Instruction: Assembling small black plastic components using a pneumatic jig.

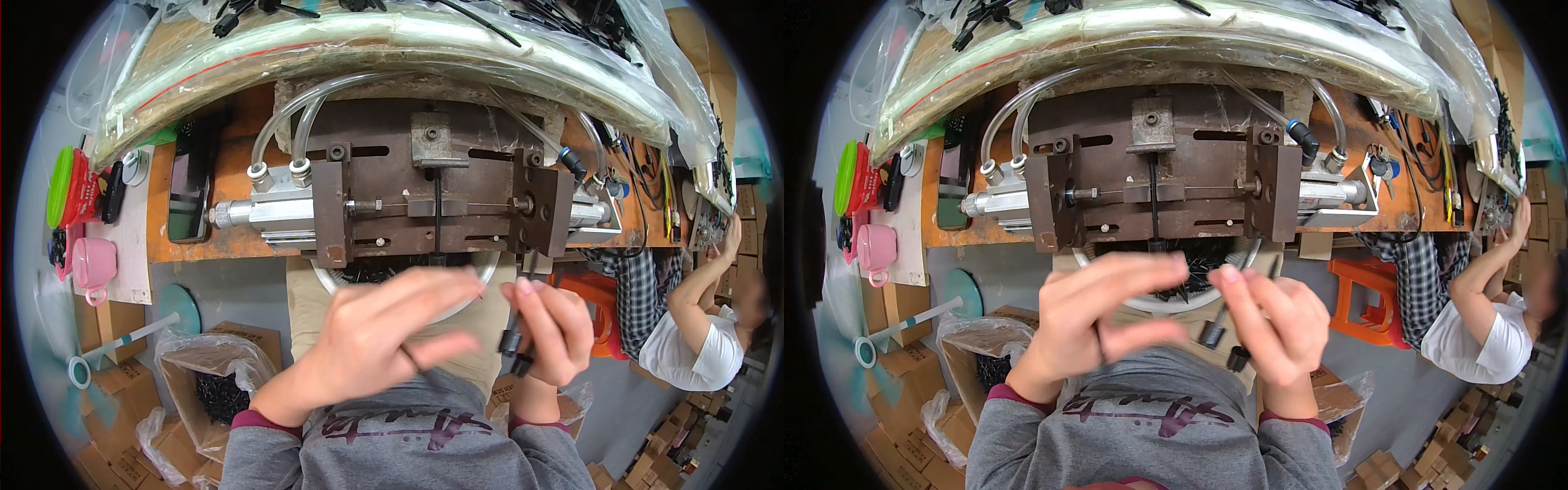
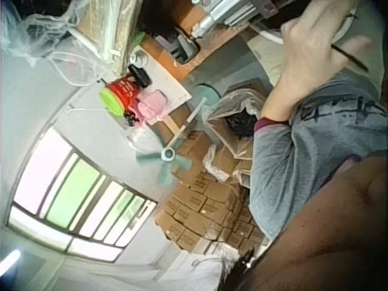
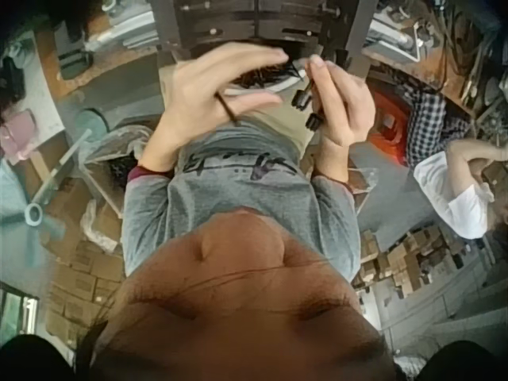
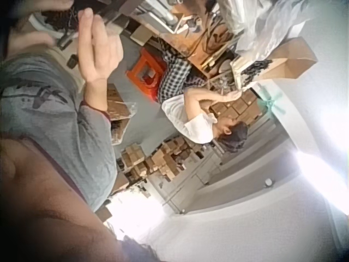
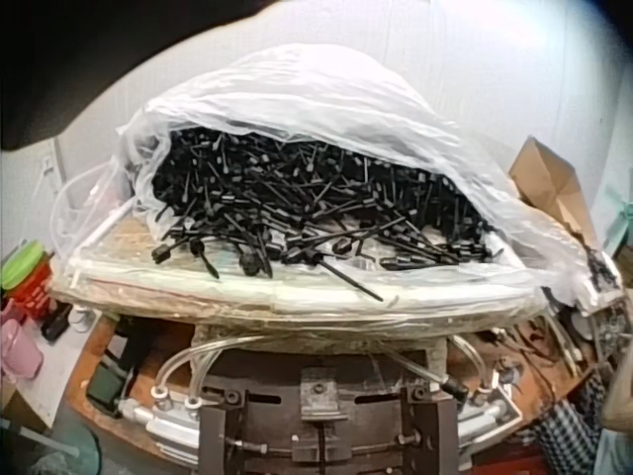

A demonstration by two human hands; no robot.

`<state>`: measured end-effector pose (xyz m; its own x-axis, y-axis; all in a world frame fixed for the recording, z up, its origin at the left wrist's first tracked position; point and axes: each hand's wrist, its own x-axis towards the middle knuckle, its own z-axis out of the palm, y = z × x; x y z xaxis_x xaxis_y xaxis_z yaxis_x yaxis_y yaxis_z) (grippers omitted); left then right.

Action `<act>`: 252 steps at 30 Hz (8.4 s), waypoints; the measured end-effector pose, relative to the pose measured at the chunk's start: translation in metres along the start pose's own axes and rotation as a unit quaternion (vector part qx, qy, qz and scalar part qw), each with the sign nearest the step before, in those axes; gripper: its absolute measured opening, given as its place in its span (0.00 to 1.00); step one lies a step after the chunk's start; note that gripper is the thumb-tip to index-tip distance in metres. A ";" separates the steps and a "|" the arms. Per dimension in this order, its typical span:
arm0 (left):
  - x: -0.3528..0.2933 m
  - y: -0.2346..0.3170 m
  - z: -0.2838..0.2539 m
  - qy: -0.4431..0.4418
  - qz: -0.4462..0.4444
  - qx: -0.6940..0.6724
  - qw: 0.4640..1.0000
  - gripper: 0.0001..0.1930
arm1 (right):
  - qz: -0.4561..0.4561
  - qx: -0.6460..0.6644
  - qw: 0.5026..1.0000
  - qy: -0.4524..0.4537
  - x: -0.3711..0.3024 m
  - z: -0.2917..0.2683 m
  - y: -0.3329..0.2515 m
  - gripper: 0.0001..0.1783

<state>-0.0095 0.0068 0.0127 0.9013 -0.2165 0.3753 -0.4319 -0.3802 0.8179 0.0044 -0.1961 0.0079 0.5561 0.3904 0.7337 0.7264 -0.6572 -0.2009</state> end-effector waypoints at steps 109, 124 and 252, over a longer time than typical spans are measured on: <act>-0.040 0.013 -0.015 0.000 0.106 0.004 0.994 0.16 | 0.410 0.645 0.643 -0.051 0.019 0.018 -0.033 0.09; -0.043 0.010 -0.016 0.006 0.104 0.029 0.994 0.16 | 0.441 0.668 0.597 -0.056 0.018 0.023 -0.033 0.09; -0.037 0.000 -0.002 -0.062 0.147 0.089 0.983 0.27 | 0.220 0.256 0.914 -0.224 0.265 0.008 0.124 0.17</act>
<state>-0.0426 0.0170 -0.0006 0.7297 -0.4447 0.5195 -0.6828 -0.4332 0.5883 0.2451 -0.1697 0.1722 0.8661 0.4614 0.1924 0.4232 -0.4718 -0.7735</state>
